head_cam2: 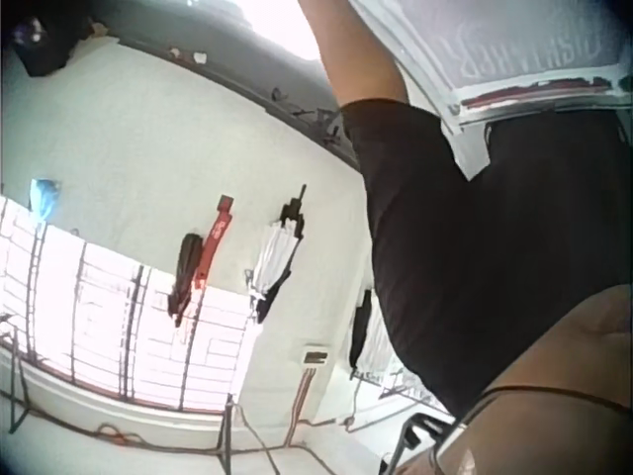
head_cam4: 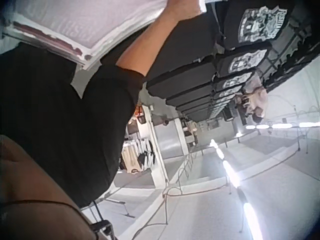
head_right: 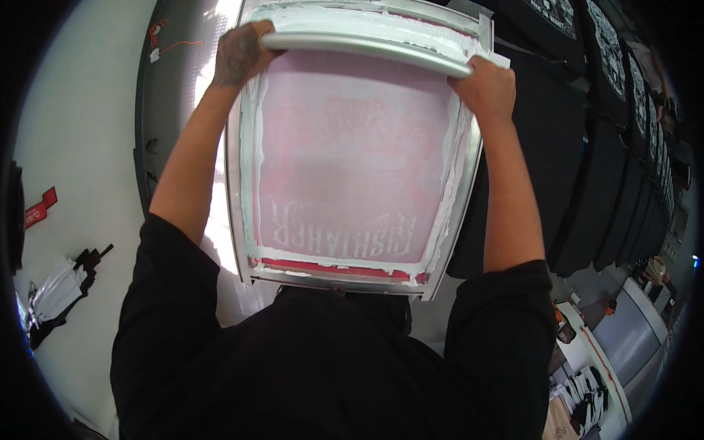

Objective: Applying ink to t-shirts using a manual screen printing press and a squeegee.

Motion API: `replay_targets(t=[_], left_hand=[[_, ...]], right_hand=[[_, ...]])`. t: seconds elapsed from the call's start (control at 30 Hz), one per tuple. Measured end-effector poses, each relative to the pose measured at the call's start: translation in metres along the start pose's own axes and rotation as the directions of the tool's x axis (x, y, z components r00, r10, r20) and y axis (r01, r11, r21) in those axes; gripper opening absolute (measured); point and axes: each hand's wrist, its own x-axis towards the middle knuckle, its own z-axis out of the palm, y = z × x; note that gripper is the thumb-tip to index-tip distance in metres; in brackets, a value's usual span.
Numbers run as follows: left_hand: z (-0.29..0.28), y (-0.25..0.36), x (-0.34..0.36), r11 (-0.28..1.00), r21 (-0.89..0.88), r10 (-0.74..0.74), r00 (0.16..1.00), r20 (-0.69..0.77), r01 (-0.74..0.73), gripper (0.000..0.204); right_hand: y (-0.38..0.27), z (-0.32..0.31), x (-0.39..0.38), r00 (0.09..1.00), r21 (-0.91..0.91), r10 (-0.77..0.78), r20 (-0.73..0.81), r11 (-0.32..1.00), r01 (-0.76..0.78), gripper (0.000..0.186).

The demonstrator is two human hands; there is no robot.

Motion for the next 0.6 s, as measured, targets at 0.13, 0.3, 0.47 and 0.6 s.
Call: replay_targets(t=[0.13,0.3,0.47,0.6], left_hand=[[-0.017,-0.011,0.061,1.000,0.004,0.030,0.994,0.103,-0.031,0.034],[-0.051,-0.008,0.108,0.970,0.104,-0.242,0.831,0.501,0.220,0.068],[-0.056,-0.001,0.118,0.942,0.137,-0.333,0.811,0.482,0.305,0.080],[-0.051,0.006,0.089,0.998,0.055,-0.030,0.995,0.094,0.024,0.070]], right_hand=[[0.018,-0.011,0.065,0.994,-0.013,-0.056,0.091,0.998,0.058,0.046],[0.012,-0.048,0.105,0.925,0.044,-0.120,0.360,0.993,0.111,0.054],[0.022,-0.044,0.124,0.941,0.123,-0.162,0.297,0.984,0.131,0.048],[0.023,-0.031,0.122,0.909,0.071,-0.081,0.410,0.996,0.057,0.052]])
